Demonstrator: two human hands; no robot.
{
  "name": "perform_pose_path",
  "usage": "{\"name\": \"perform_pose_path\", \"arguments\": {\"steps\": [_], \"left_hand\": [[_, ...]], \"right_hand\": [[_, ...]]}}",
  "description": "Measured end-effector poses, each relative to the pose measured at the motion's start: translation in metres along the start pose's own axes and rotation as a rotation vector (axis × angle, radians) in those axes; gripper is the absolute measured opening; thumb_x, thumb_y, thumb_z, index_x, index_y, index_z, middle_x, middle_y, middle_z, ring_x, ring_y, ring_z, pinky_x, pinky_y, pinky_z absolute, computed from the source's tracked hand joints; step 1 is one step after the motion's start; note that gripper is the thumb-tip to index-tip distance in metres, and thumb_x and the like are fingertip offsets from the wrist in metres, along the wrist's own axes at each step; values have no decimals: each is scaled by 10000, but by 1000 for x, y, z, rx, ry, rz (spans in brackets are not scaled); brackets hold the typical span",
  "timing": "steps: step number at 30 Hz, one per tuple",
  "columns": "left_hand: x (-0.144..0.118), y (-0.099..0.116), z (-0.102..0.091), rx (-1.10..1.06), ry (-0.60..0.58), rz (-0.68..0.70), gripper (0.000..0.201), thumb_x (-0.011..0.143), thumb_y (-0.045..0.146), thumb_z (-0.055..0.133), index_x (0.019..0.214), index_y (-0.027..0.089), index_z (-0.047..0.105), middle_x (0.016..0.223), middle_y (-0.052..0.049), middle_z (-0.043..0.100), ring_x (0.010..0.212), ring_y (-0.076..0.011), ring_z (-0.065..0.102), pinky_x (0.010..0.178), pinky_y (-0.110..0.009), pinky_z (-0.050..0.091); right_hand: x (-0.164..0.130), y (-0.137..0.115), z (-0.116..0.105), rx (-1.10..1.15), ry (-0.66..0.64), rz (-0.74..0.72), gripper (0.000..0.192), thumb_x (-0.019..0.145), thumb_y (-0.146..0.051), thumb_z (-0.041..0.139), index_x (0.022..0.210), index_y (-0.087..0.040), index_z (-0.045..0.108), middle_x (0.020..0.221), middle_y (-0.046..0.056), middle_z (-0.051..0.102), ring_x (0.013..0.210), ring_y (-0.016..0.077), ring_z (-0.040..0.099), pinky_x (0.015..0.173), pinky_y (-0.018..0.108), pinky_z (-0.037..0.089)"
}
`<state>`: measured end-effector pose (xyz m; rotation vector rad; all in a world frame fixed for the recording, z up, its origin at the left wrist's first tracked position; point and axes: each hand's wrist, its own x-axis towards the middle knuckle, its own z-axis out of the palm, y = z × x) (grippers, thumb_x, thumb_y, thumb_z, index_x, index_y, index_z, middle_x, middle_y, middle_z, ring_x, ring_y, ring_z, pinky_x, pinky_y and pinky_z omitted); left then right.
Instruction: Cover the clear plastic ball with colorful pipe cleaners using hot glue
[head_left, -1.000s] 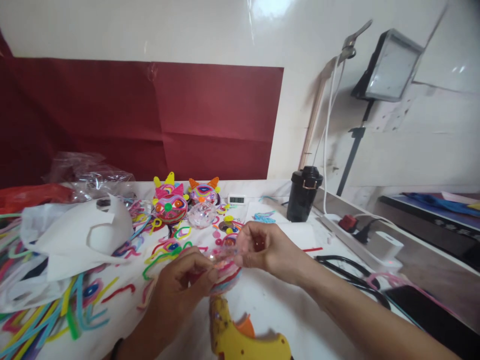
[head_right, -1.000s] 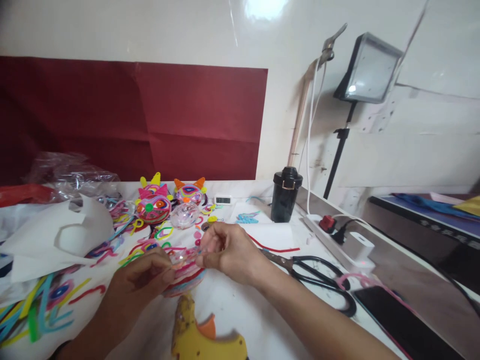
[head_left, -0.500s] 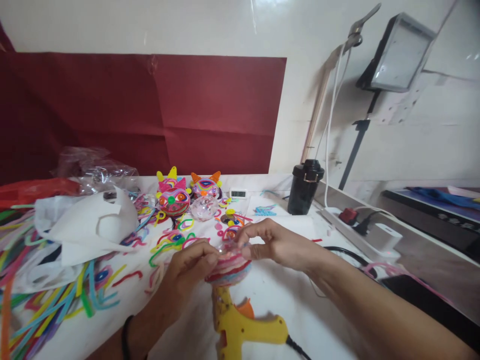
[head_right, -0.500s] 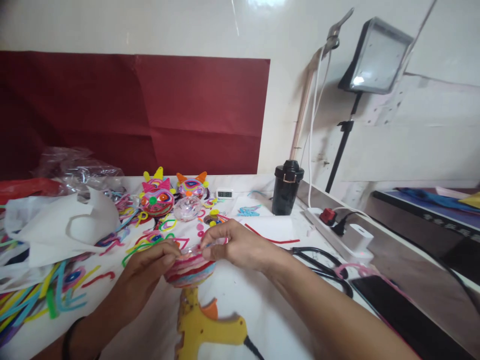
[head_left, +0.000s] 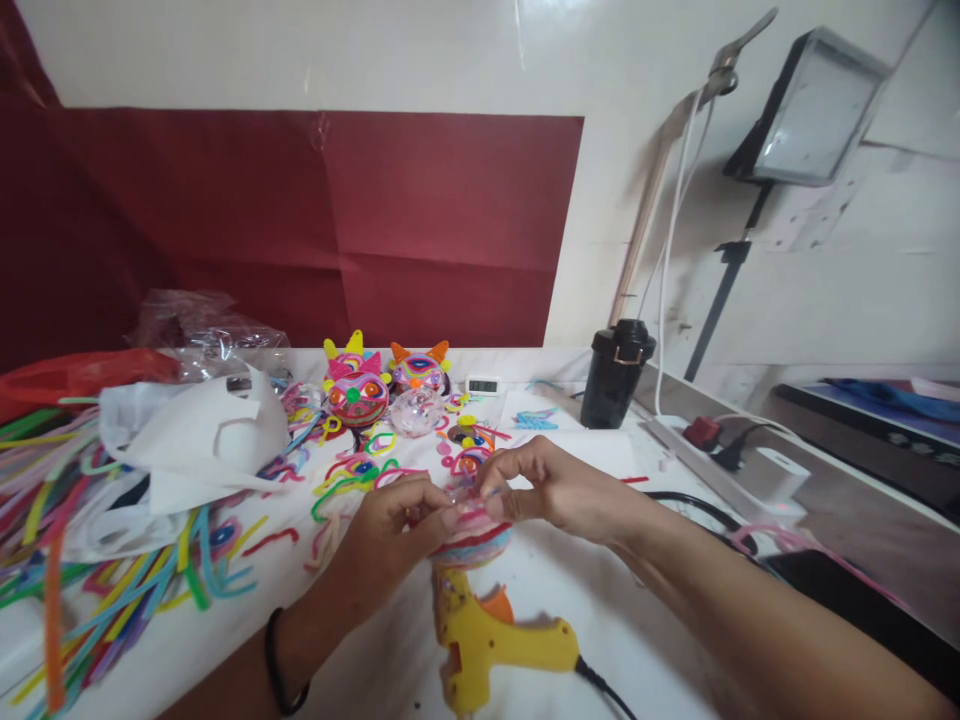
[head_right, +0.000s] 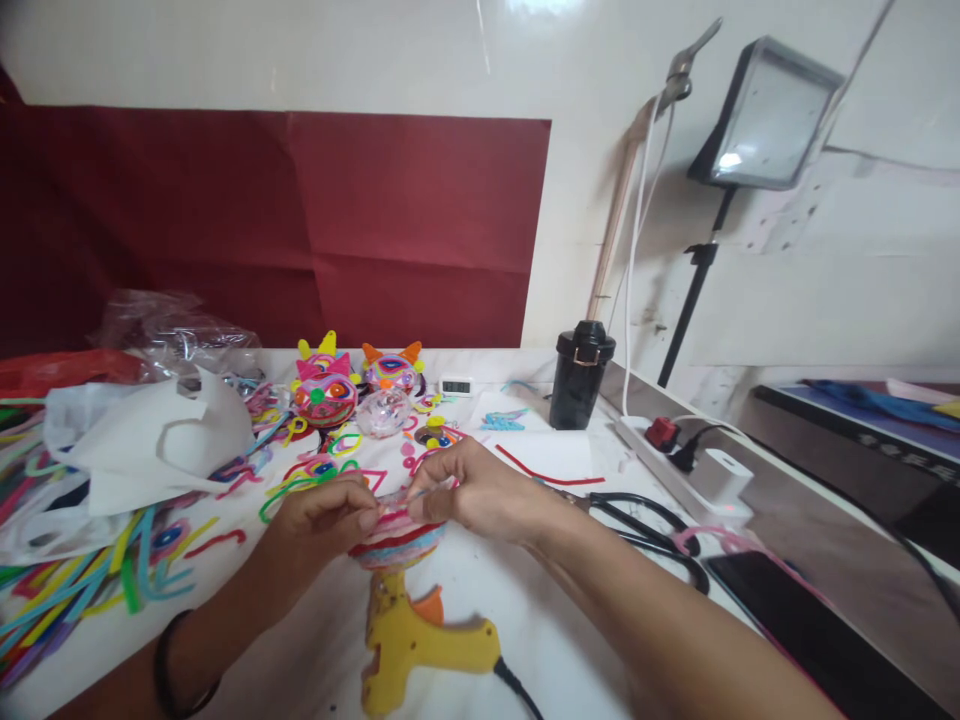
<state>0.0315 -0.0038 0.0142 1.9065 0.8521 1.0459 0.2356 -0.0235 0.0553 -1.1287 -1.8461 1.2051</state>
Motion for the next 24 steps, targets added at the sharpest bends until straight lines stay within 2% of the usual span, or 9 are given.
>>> {"name": "perform_pose_path", "arguments": {"steps": [4, 9, 13, 19, 24], "left_hand": [[-1, 0, -1, 34, 2, 23, 202, 781, 293, 583, 612, 184, 599, 608, 19, 511, 594, -133, 450, 546, -227, 355], [-2, 6, 2, -17, -30, -32, 115, 781, 280, 581, 727, 188, 624, 632, 24, 545, 604, -133, 475, 558, -225, 365], [-1, 8, 4, -5, -41, -61, 151, 759, 289, 603, 659, 176, 601, 615, 22, 544, 600, -133, 483, 568, -228, 368], [0, 3, 2, -152, -22, -107, 192, 747, 345, 625, 664, 174, 595, 616, 26, 540, 591, -130, 479, 555, -226, 370], [1, 5, 3, -237, -6, -160, 198, 728, 361, 626, 668, 177, 587, 610, 33, 531, 581, -126, 469, 544, -225, 369]], "right_hand": [[-1, -1, 2, -10, 14, 35, 114, 668, -254, 701, 706, -146, 700, 719, 1, 642, 696, 151, 534, 693, 275, 424], [-1, -7, 12, -55, 40, 39, 89, 665, -216, 660, 675, -134, 695, 672, 2, 633, 651, 141, 522, 659, 272, 424], [1, -7, 19, -62, 64, 35, 125, 670, -237, 685, 689, -116, 708, 619, -1, 617, 608, 131, 506, 628, 269, 415], [8, -2, 7, 127, -99, 22, 297, 670, -378, 744, 800, -112, 736, 620, -17, 607, 579, 103, 478, 614, 255, 398], [10, -8, 2, 65, -69, 19, 291, 652, -366, 749, 779, -106, 723, 593, -24, 575, 567, 100, 461, 598, 250, 383]]}}
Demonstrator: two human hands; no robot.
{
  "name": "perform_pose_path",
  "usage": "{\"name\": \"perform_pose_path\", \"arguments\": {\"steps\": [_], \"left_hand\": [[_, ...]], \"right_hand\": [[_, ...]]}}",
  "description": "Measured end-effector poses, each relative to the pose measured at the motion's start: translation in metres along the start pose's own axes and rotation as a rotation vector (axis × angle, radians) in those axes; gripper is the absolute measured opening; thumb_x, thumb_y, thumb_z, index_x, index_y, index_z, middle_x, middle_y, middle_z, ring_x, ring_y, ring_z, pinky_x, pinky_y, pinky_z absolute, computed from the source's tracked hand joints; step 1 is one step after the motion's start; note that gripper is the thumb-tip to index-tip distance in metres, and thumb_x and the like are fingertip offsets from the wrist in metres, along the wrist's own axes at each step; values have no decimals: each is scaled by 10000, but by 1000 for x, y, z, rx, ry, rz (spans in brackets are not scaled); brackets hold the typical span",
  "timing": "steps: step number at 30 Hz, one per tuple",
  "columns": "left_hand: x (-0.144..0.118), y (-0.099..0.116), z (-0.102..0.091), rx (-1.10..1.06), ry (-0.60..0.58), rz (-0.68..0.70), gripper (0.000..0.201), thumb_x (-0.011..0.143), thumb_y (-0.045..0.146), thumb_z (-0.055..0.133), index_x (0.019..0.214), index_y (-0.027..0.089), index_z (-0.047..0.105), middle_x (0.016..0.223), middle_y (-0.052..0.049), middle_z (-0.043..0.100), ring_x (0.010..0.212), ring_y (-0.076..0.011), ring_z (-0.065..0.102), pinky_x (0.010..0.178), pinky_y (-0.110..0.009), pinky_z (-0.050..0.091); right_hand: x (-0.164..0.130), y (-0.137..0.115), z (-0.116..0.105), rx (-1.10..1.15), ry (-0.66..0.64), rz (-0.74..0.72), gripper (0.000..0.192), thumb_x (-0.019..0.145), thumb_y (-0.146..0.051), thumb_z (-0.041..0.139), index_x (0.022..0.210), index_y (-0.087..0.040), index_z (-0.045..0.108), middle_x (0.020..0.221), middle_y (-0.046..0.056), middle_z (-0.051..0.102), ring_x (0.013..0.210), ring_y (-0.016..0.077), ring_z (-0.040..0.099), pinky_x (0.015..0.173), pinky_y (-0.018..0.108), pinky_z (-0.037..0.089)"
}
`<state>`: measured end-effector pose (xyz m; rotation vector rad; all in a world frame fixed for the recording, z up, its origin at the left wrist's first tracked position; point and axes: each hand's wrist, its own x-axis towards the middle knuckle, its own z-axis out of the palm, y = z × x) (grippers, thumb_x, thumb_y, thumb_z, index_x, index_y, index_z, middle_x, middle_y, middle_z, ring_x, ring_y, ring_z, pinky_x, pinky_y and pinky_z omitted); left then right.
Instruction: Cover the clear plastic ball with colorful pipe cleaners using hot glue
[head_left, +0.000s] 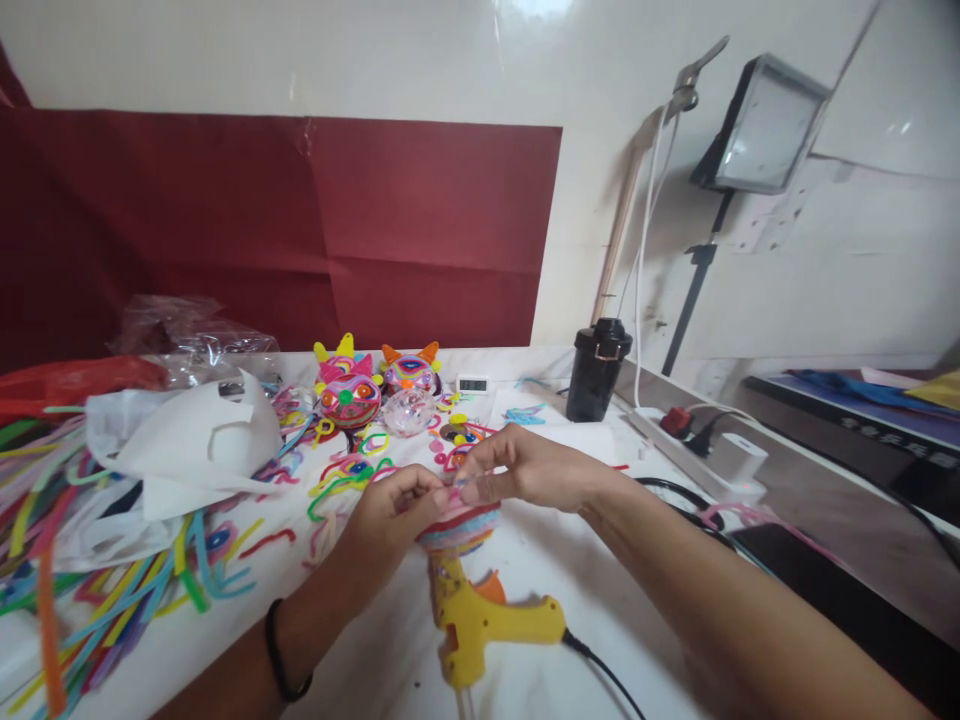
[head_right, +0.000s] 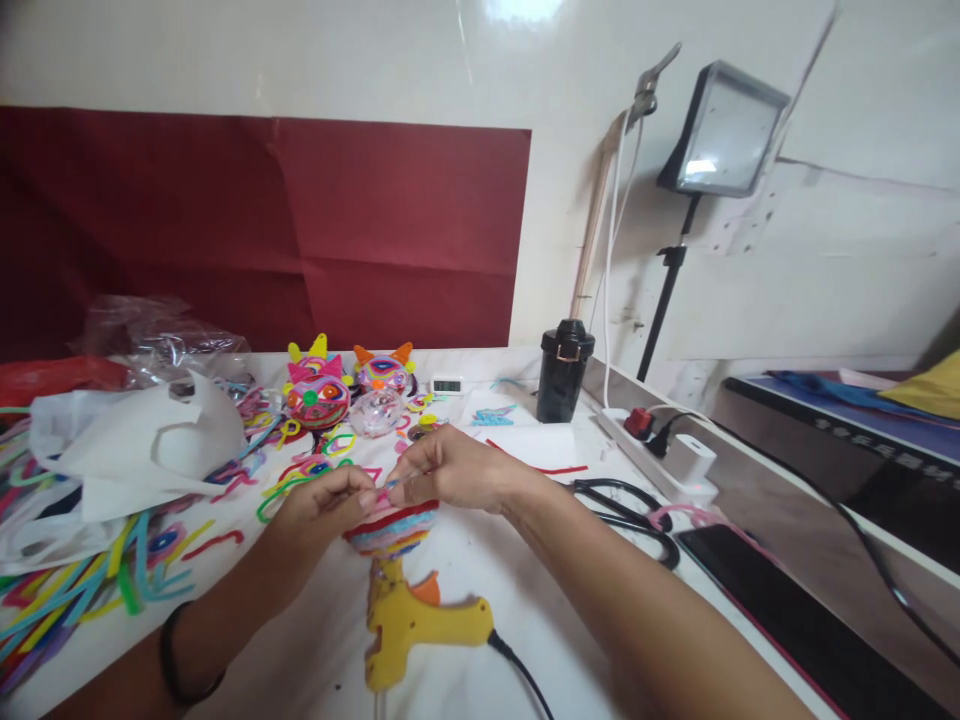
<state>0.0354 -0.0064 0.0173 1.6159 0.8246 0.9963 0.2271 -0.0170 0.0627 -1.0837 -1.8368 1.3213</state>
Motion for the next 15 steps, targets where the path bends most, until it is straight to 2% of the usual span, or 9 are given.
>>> {"name": "perform_pose_path", "arguments": {"steps": [4, 9, 13, 15], "left_hand": [[0, 3, 0, 12, 35, -14, 185, 740, 348, 594, 666, 180, 568, 599, 39, 513, 572, -122, 450, 534, -226, 360], [0, 1, -4, 134, 13, 23, 148, 736, 308, 607, 691, 166, 608, 639, 28, 524, 627, -128, 451, 563, -225, 349], [2, -2, -5, 84, 33, 7, 183, 735, 340, 609, 683, 166, 593, 640, 33, 512, 619, -121, 443, 563, -224, 345], [3, -4, -4, 73, 53, -3, 176, 731, 334, 605, 682, 166, 586, 642, 32, 514, 621, -123, 448, 566, -228, 348]], "right_hand": [[3, -4, 4, -23, 54, 2, 240, 629, -329, 741, 680, -101, 689, 551, -33, 538, 537, 92, 431, 563, 241, 364], [7, -2, 9, -65, 99, -30, 211, 637, -313, 729, 636, -108, 675, 529, -40, 518, 521, 92, 417, 533, 235, 345], [6, -4, 7, -78, 54, -90, 209, 693, -312, 708, 756, -112, 696, 662, -3, 613, 608, 121, 509, 611, 257, 409], [2, -8, 5, -130, 79, -136, 179, 726, -262, 688, 845, -128, 686, 775, 21, 653, 707, 149, 566, 685, 280, 439]]}}
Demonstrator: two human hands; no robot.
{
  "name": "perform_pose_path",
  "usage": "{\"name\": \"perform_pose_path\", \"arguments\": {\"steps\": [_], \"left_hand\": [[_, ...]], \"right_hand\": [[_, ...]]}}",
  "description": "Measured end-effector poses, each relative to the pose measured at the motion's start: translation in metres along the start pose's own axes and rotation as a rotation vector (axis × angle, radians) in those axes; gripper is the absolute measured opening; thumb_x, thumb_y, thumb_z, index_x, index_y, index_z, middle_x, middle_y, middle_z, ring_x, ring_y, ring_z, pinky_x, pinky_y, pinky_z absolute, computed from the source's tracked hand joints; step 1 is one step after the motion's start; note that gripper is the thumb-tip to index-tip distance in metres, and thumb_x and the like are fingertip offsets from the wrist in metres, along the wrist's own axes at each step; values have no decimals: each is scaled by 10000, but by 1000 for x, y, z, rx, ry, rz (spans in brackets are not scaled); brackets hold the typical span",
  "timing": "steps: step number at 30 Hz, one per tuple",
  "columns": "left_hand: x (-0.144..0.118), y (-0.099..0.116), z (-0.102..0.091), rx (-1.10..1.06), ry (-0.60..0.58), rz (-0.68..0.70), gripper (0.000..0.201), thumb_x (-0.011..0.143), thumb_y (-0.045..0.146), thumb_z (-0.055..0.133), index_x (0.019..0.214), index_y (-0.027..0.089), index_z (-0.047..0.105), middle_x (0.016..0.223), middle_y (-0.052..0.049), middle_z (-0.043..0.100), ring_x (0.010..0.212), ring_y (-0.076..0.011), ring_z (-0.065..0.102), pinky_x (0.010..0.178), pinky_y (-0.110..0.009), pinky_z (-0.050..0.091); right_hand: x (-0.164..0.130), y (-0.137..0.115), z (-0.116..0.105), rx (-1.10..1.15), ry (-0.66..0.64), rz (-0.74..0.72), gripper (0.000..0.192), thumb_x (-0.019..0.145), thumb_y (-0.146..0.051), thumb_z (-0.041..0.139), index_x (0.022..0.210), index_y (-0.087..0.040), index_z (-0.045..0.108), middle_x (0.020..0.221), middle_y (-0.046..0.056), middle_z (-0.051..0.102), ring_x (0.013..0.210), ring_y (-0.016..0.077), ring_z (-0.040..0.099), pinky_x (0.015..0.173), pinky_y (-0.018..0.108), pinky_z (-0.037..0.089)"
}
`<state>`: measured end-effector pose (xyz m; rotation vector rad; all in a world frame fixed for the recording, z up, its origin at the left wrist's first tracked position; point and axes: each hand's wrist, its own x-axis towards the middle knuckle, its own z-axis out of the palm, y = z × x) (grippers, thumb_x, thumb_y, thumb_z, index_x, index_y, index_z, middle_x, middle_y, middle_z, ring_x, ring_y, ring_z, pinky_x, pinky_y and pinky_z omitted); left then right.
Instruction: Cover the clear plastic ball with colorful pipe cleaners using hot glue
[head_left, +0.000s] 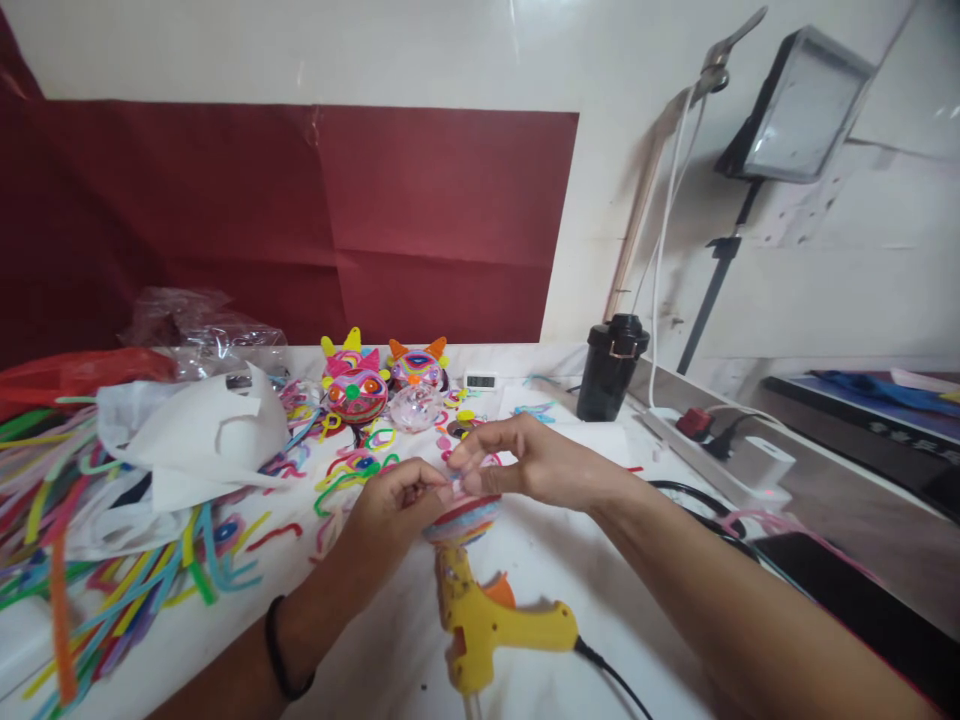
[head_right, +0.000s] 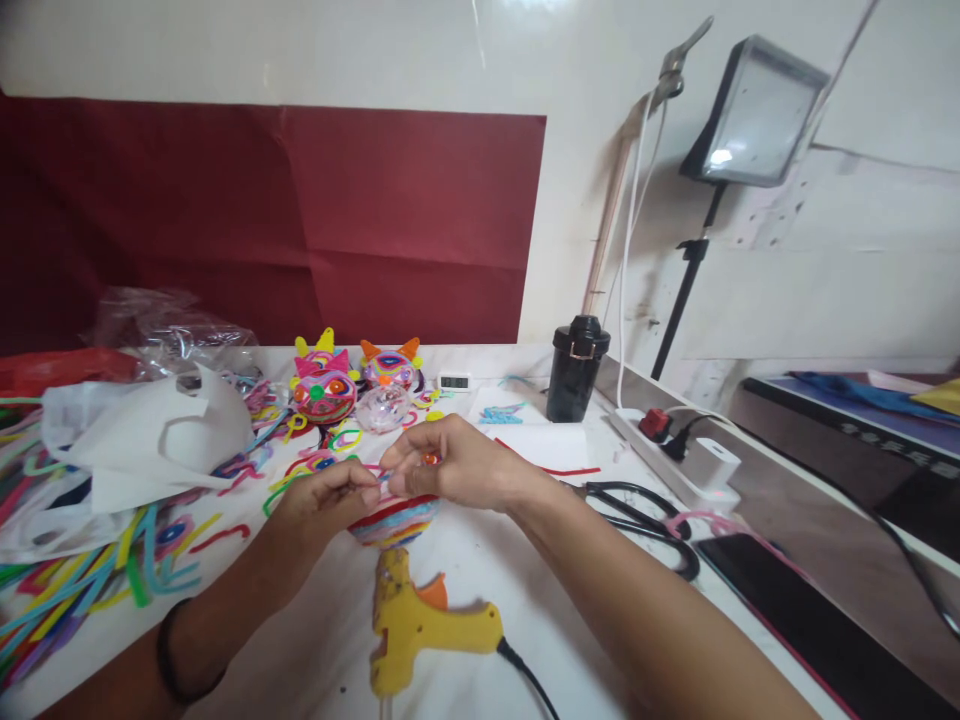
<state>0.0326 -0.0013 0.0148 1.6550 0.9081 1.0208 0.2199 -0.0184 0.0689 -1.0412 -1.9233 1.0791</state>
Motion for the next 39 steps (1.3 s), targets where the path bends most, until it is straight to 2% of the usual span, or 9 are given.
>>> {"name": "perform_pose_path", "arguments": {"steps": [4, 6, 9, 14, 22, 26, 30, 35, 39], "left_hand": [[0, 0, 1, 24, 79, -15, 157, 712, 317, 600, 665, 169, 579, 606, 41, 497, 590, -121, 437, 552, -232, 337], [-1, 2, 1, 54, 109, 2, 160, 707, 316, 599, 651, 168, 581, 595, 41, 502, 582, -120, 436, 548, -233, 333], [-3, 7, 2, 67, 116, 10, 194, 711, 342, 593, 633, 164, 581, 587, 34, 523, 584, -126, 454, 555, -238, 347], [-3, 7, 2, 117, 182, 23, 176, 700, 324, 578, 622, 166, 570, 594, 31, 522, 591, -130, 459, 556, -242, 363], [3, -3, 2, 105, 207, -7, 116, 660, 279, 534, 610, 178, 558, 569, 26, 526, 550, -133, 463, 498, -235, 364], [2, -4, 3, 93, 198, -37, 115, 639, 280, 517, 573, 187, 536, 525, 34, 501, 513, -130, 452, 466, -232, 357], [2, -2, 5, 76, 194, -41, 138, 644, 306, 522, 571, 190, 533, 504, 45, 480, 489, -123, 436, 449, -226, 350], [0, 0, 5, 53, 190, -44, 139, 644, 307, 542, 572, 188, 534, 509, 45, 482, 494, -122, 442, 445, -221, 354], [0, -1, 5, 84, 200, 2, 118, 656, 263, 540, 566, 186, 539, 529, 39, 492, 513, -120, 441, 456, -215, 351]], "right_hand": [[-6, -7, 2, -321, 214, -190, 30, 762, -139, 648, 785, -155, 659, 817, 31, 663, 791, 169, 582, 750, 305, 432], [-7, -7, 8, -506, 275, -321, 69, 778, -108, 631, 732, -156, 649, 745, 20, 648, 762, 165, 569, 756, 316, 415], [-7, -5, 18, -745, 307, -474, 92, 800, -110, 613, 725, -155, 642, 697, 18, 622, 753, 172, 546, 769, 344, 388], [-4, 1, 30, -1104, 357, -602, 217, 852, -109, 533, 656, -142, 619, 649, 33, 595, 739, 183, 504, 809, 406, 360], [-1, 7, 42, -1400, 392, -776, 346, 924, -83, 391, 655, -161, 595, 588, 22, 565, 726, 199, 489, 977, 476, 302], [-2, 13, 48, -1503, 342, -820, 302, 882, -55, 404, 685, -149, 612, 612, 38, 559, 685, 207, 464, 970, 505, 312], [-1, 19, 53, -1546, 361, -861, 282, 861, -46, 410, 699, -137, 622, 638, 44, 545, 737, 228, 473, 948, 495, 325], [0, 18, 53, -1418, 418, -904, 362, 885, -27, 376, 602, -137, 574, 580, 38, 498, 695, 202, 466, 830, 427, 360], [0, 18, 51, -1288, 453, -850, 390, 918, -46, 361, 585, -148, 534, 569, 17, 496, 672, 172, 465, 785, 389, 364]]}}
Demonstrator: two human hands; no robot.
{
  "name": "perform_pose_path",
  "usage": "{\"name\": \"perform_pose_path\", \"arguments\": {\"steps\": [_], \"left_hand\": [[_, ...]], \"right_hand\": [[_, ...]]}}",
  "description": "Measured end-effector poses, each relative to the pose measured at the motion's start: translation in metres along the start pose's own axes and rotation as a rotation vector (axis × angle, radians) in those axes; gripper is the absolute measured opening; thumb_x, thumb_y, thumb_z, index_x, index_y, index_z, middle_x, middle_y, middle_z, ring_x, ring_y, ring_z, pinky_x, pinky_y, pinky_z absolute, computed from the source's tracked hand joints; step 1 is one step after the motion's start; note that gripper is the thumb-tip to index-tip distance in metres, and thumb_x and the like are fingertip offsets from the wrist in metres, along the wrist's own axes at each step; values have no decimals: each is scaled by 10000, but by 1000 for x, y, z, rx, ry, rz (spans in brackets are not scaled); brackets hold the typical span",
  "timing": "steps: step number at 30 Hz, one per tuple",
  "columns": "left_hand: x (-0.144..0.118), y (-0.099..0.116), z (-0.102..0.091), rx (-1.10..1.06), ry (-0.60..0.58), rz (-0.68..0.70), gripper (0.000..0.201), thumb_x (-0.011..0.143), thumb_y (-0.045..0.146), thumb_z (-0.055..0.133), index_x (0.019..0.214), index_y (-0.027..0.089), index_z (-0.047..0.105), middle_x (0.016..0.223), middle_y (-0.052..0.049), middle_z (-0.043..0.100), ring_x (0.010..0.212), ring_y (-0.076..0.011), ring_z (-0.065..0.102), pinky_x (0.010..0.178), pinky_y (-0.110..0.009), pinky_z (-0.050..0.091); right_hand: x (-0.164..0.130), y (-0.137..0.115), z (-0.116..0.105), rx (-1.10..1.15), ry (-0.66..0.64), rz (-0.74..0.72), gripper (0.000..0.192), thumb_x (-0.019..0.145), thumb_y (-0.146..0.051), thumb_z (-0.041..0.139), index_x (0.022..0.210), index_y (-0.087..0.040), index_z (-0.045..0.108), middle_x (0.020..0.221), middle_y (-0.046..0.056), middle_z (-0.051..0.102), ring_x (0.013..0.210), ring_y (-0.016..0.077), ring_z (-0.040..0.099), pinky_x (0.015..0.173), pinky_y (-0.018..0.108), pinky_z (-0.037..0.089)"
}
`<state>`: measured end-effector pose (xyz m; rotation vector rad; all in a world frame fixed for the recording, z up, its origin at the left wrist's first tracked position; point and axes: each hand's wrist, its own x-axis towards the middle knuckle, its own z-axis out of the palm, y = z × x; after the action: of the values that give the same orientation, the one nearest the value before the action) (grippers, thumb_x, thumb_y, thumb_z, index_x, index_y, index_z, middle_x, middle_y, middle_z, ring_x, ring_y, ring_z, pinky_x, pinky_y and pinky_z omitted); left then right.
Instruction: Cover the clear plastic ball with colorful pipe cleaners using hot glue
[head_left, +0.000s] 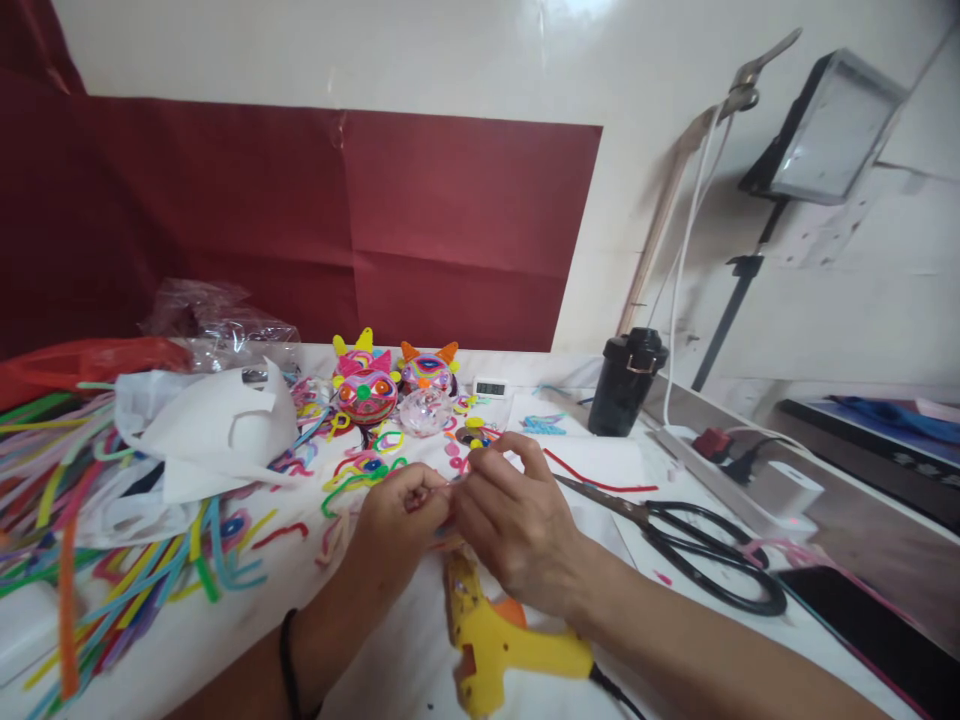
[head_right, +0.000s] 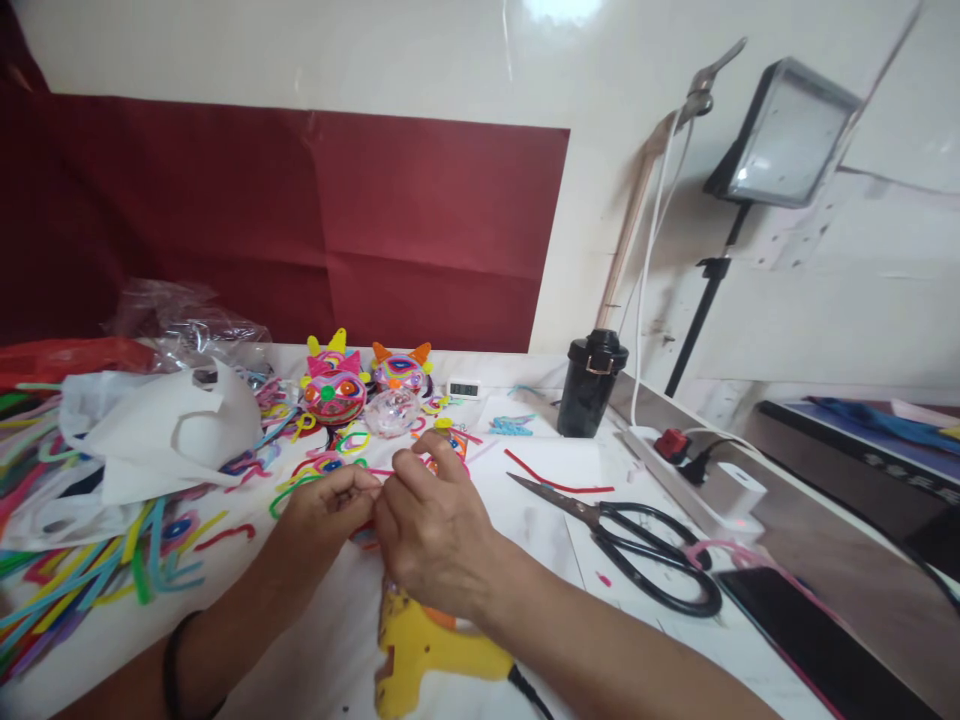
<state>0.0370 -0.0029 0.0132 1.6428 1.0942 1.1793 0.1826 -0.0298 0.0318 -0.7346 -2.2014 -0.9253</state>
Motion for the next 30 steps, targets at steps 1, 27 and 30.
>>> {"name": "perform_pose_path", "arguments": {"steps": [1, 27, 30], "left_hand": [[0, 0, 0, 4, 3, 19, 110, 655, 244, 533, 562, 187, 540, 532, 40, 494, 514, -118, 438, 458, -214, 350], [-1, -6, 0, 217, 63, 142, 145, 680, 215, 468, 546, 206, 521, 547, 29, 525, 563, -157, 485, 549, -262, 373], [-2, -5, 1, 193, 47, 138, 135, 683, 212, 465, 568, 206, 535, 565, 28, 542, 577, -157, 501, 551, -257, 379]], "right_hand": [[0, 0, 1, 13, 8, 22, 380, 923, -58, 376, 588, -153, 526, 569, 9, 499, 683, 168, 474, 790, 383, 361], [-6, -19, 11, -187, -142, 43, 275, 839, -14, 412, 694, -168, 587, 623, 37, 524, 742, 230, 448, 955, 476, 296], [-6, -17, 11, -168, -126, 37, 293, 858, -8, 396, 691, -166, 577, 624, 30, 509, 728, 218, 440, 915, 459, 313]]}}
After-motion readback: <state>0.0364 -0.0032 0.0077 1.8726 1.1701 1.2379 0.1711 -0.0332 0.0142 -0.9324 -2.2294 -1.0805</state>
